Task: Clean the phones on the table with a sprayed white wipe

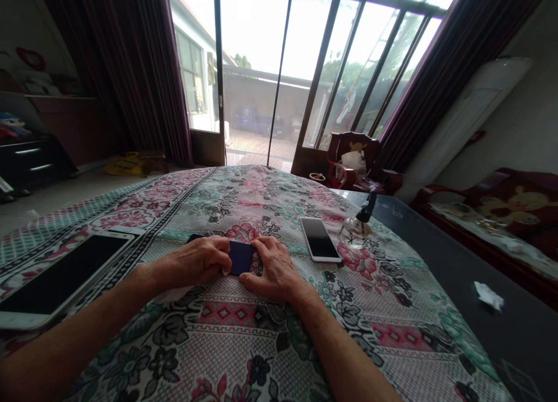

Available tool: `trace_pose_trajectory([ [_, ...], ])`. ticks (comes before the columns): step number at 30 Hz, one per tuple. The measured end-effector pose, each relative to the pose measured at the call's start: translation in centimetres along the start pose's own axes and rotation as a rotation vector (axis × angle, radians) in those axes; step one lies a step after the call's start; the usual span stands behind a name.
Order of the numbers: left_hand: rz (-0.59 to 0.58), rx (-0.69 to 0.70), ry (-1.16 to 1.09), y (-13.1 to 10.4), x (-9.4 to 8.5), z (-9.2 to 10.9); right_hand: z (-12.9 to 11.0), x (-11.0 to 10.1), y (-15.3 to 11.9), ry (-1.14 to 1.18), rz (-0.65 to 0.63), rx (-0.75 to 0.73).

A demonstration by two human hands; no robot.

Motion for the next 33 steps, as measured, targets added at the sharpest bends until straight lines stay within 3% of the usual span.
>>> trace_pose_trajectory([
  [10, 0.015, 0.018, 0.012, 0.6, 1.1, 0.4, 0.0, -0.1, 0.1, -0.009, 0.002, 0.004],
  [20, -0.009, -0.067, 0.036, -0.6, -0.4, -1.2, -0.1, -0.1, 0.1, 0.001, -0.011, 0.013],
  [27, -0.007, -0.047, 0.034, 0.2, 0.5, -0.1, -0.1, 0.0, 0.1, -0.003, -0.009, 0.004],
  [33, -0.035, -0.077, 0.013, -0.2, -0.3, -0.7, 0.0, 0.0, 0.1, -0.004, -0.006, 0.001],
])
Point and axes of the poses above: each hand's wrist, its own y-axis towards the middle knuckle, its own x-axis out of the palm, z = x × y, the point moved 7 cm from there along y, towards the middle knuckle, and after that the axes turned 13 degrees about -y, right-handed, at the moved point
